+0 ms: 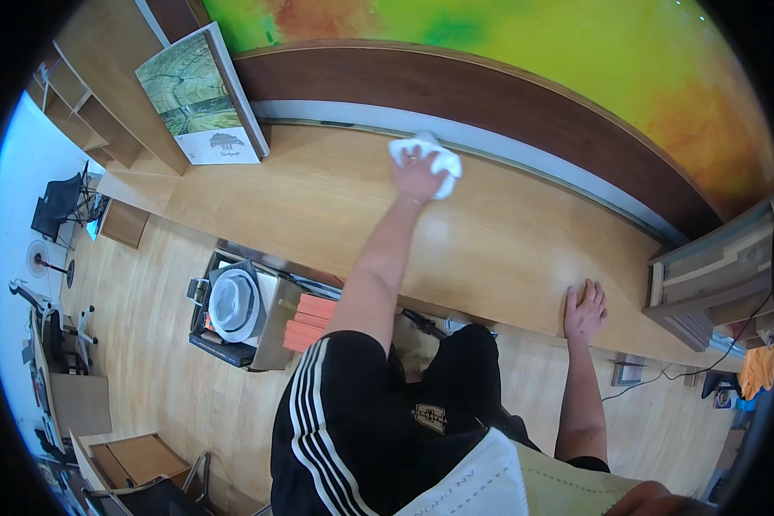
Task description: The person cleans a long wooden shelf by wiping down the surface with a cloth.
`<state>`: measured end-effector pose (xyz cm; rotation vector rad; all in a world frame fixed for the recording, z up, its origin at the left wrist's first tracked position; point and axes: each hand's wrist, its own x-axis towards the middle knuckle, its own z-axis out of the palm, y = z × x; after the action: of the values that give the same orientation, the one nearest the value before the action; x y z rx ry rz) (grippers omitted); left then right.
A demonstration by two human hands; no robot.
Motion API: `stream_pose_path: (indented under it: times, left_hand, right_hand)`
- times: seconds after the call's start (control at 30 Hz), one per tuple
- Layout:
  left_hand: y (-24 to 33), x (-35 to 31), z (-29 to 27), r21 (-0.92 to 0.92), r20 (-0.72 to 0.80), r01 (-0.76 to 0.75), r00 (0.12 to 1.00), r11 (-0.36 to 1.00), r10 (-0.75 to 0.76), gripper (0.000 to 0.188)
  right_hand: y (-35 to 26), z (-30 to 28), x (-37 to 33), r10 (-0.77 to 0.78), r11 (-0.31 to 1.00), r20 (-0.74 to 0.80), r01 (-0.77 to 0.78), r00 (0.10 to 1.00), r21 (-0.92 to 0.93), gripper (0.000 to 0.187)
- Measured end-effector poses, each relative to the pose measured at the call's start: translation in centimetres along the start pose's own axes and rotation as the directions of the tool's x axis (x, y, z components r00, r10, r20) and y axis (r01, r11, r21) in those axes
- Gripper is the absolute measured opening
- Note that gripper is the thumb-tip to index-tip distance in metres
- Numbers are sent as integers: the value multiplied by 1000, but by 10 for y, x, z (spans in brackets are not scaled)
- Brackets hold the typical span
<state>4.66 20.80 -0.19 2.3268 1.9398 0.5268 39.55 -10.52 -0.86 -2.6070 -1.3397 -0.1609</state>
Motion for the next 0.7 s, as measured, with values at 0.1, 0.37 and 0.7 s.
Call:
stream_pose_path:
  times: [0.1, 0.37, 0.7]
  left_hand:
    - [-50, 18, -16, 14, 5, 113, 994, 993, -113, 62]
    - [-167, 28, -56, 108, 20, 419, 906, 901, -424, 68]
    - [-281, -58, -108, 102, -105, 672, 741, 734, -663, 69]
  right_hand:
    - [4, -1, 2, 5, 1000, -5, -5, 1000, -11, 60]
    - [8, 3, 1, 5, 1000, -30, -6, 1000, -5, 59]
    - [2, -2, 0, 4, 1000, -34, -3, 999, 16, 59]
